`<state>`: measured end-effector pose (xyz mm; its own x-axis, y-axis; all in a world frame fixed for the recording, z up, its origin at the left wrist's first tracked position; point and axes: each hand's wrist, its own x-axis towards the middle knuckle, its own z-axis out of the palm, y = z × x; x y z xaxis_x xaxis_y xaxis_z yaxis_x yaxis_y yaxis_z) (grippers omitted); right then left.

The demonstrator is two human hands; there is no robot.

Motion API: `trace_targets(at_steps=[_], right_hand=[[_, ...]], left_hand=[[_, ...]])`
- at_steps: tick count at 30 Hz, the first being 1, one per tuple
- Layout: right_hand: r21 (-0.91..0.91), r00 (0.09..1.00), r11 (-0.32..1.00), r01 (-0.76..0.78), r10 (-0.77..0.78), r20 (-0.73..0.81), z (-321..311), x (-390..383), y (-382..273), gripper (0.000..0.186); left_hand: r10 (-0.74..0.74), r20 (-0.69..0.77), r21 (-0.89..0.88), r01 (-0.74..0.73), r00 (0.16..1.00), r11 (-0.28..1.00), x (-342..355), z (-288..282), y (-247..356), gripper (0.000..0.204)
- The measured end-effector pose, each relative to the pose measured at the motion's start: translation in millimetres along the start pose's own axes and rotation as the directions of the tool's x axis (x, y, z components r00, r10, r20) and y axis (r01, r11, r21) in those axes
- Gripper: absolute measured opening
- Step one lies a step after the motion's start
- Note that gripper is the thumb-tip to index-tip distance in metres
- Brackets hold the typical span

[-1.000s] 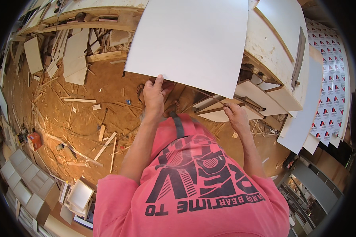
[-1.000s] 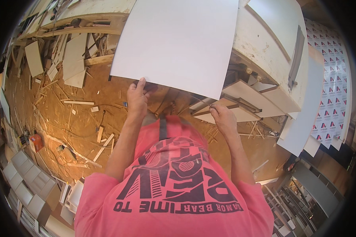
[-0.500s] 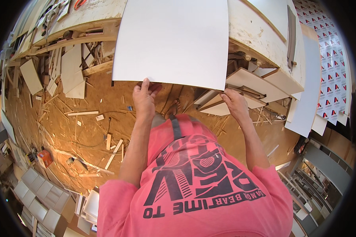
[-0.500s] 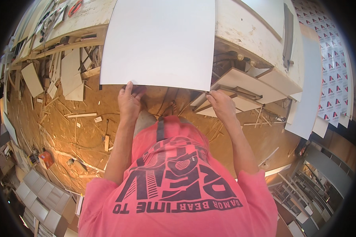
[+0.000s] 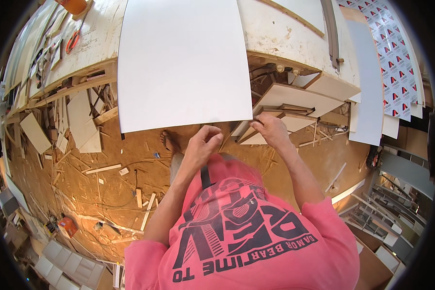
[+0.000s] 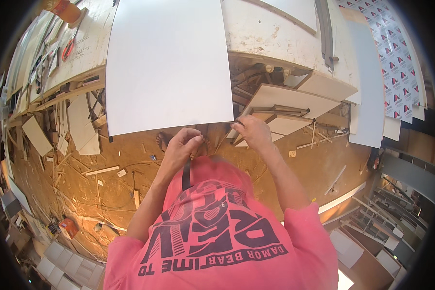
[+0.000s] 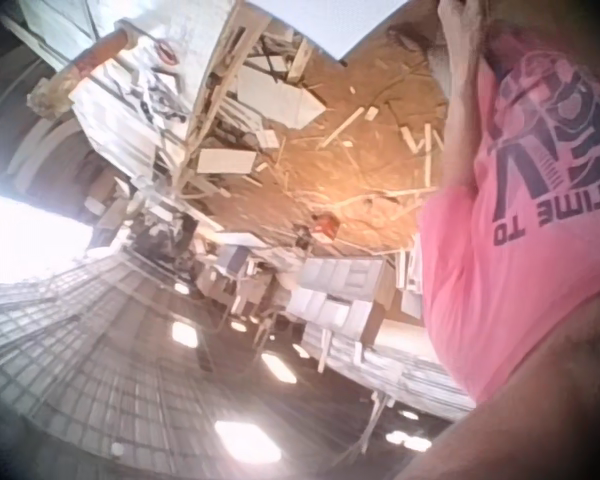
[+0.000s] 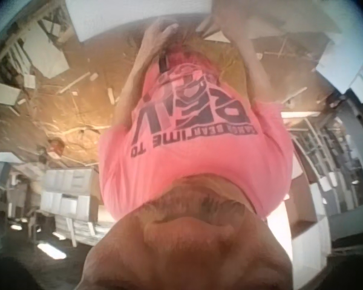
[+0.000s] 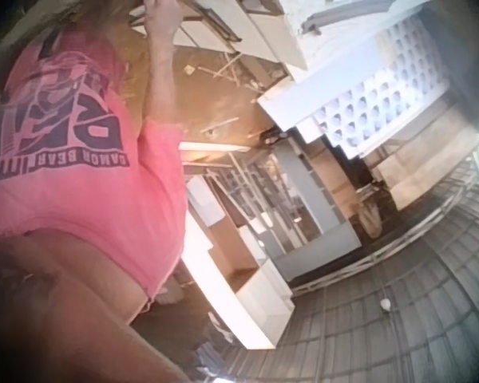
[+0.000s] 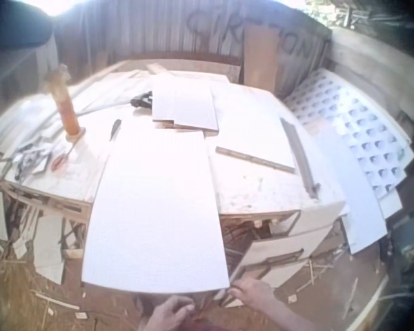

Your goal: The person applies white edging tape to the side of a wooden board, pressing it down by hand and using a small white block to smooth it, then trims the excess tape with scissors.

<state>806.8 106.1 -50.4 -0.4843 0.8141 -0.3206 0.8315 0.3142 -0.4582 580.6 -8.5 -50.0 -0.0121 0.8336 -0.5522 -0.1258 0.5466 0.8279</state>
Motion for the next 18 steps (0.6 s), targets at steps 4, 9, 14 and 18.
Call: trace_targets(at_steps=[4, 9, 14, 18], right_hand=[[0.026, 0.999, 0.998, 0.05, -0.05, -0.012, -5, 1, 0, 0.027], [0.001, 0.98, 0.983, 0.183, -0.183, 0.075, -14, 11, 5, 0.022], [0.034, 0.97, 0.973, 0.227, -0.229, 0.077, -16, 13, 14, 0.021], [0.039, 0.973, 0.976, 0.213, -0.216, 0.088, -12, 11, 17, 0.022]], left_hand=[[0.555, 0.236, 0.628, -0.561, 0.797, 0.539, 16, 19, 38, 0.031], [0.65, 0.458, 0.77, -0.636, 0.607, 0.051, 76, 43, 39, 0.031], [0.559, 0.566, 0.759, -0.647, 0.605, -0.069, 90, 50, 40, 0.021], [0.565, 0.57, 0.745, -0.665, 0.597, -0.049, 89, 50, 38, 0.018]])
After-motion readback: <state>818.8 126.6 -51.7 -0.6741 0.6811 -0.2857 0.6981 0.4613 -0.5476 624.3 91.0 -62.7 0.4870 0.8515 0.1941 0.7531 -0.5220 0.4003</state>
